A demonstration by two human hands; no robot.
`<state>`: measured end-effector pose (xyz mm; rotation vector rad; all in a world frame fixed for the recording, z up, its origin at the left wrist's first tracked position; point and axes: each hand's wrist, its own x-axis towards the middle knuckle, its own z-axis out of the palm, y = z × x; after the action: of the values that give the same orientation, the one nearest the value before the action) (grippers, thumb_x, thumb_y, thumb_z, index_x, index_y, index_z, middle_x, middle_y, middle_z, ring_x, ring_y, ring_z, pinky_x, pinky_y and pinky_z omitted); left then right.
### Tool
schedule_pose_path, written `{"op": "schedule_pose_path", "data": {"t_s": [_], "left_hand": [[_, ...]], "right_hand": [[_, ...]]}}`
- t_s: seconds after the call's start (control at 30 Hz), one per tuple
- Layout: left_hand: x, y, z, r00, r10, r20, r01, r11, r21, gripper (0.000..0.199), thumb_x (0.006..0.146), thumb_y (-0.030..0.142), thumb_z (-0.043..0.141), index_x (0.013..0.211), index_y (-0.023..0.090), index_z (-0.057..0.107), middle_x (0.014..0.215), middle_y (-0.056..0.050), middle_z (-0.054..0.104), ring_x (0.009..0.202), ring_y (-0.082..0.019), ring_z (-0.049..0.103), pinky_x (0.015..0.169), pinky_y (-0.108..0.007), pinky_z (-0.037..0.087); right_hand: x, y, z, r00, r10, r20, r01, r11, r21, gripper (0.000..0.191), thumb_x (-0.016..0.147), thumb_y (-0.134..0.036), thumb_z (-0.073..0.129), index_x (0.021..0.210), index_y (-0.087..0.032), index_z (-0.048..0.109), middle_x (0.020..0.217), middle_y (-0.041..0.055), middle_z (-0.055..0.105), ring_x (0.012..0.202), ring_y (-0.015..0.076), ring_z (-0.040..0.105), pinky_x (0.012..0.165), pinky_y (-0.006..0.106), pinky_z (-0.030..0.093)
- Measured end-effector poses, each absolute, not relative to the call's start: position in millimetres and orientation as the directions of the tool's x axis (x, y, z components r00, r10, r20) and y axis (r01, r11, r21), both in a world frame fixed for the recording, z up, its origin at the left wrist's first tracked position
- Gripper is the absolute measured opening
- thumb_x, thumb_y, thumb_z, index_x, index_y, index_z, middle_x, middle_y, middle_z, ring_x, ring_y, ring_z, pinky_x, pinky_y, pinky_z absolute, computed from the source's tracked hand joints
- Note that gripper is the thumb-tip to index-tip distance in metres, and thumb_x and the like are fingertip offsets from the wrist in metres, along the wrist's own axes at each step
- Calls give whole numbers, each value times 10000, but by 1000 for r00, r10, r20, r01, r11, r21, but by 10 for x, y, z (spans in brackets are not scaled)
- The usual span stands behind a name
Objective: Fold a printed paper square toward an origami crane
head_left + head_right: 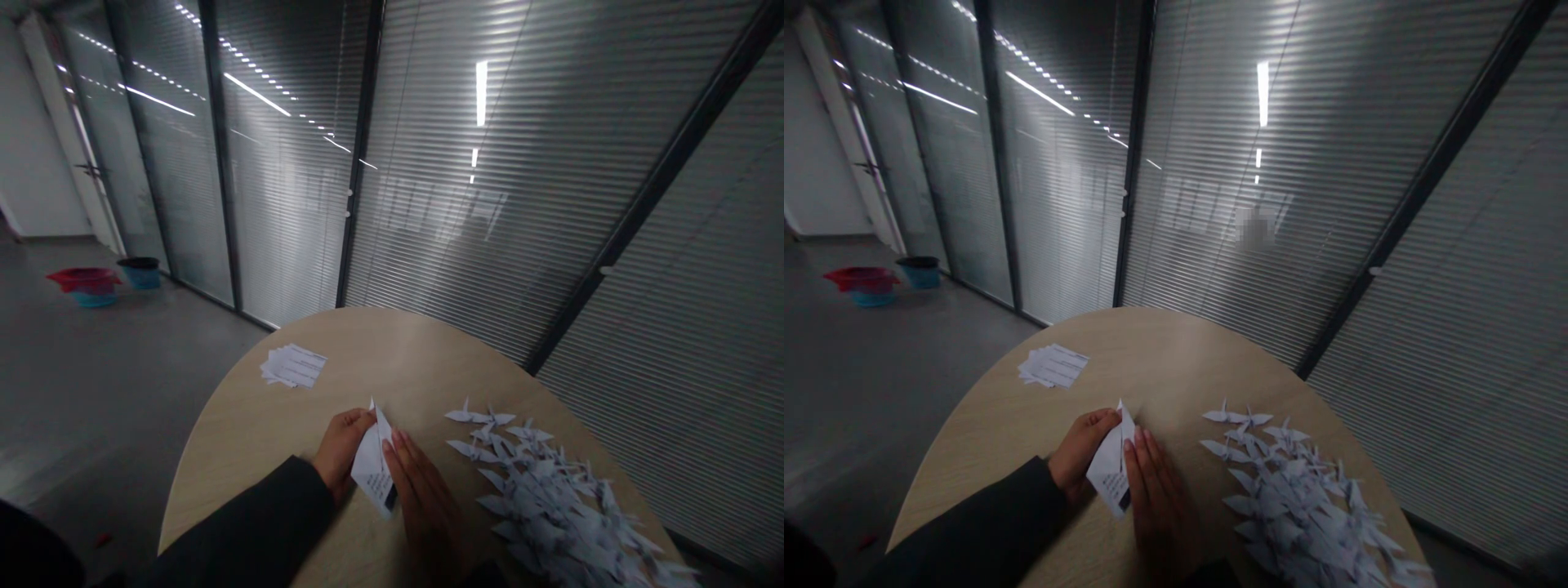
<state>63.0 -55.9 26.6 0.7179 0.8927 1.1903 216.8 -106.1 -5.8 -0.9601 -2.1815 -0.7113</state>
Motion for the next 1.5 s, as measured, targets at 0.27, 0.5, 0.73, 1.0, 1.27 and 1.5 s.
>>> {"op": "schedule_pose_path", "data": {"t_s": [0.27,0.5,0.73,1.0,1.27,1.5], "left_hand": [[662,-581,283,149,972,-184,-435,232,870,535,397,480,878,715,133,623,519,2,632,423,-114,552,426,-211,390],[636,-542,242,151,985,-83,-413,139,900,497,419,488,870,630,134,592,490,-11,639,409,-119,556,406,-208,395],[686,-557,194,226,974,-19,-338,97,936,522,461,541,836,675,129,597,531,-25,653,421,-118,555,425,-216,409],[687,-573,160,266,964,14,-245,53,968,504,522,537,804,745,138,590,507,17,606,432,-118,534,436,-215,385],[674,-541,110,305,950,66,-95,-39,995,432,522,421,830,765,112,652,588,19,592,566,-126,529,550,-229,385],[675,-533,79,328,944,34,-29,-26,999,447,515,403,836,817,121,666,593,30,574,587,-132,521,555,-229,356]], "right_hand": [[2083,-1051,-89,-454,426,782,813,557,169,402,950,-130,361,1326,-143,503,1265,111,618,1194,215,559,956,292,512],[2068,-1087,-171,-47,634,772,762,522,-383,417,936,-360,387,1277,-168,531,1199,126,653,1082,250,634,857,351,558],[2157,-1018,-51,39,990,139,379,114,-918,431,841,-566,451,797,-197,669,765,42,732,714,206,682,626,259,528],[2144,-1046,84,65,998,20,391,-7,-921,440,731,-597,509,594,-201,643,610,6,674,628,189,612,563,241,434],[2223,-1050,174,241,970,30,363,-61,-930,423,679,-614,523,564,-227,649,576,14,647,622,217,594,563,279,434],[2246,-1053,130,272,961,39,339,-58,-939,395,667,-606,571,577,-238,682,576,7,667,607,215,597,562,284,441]]}}
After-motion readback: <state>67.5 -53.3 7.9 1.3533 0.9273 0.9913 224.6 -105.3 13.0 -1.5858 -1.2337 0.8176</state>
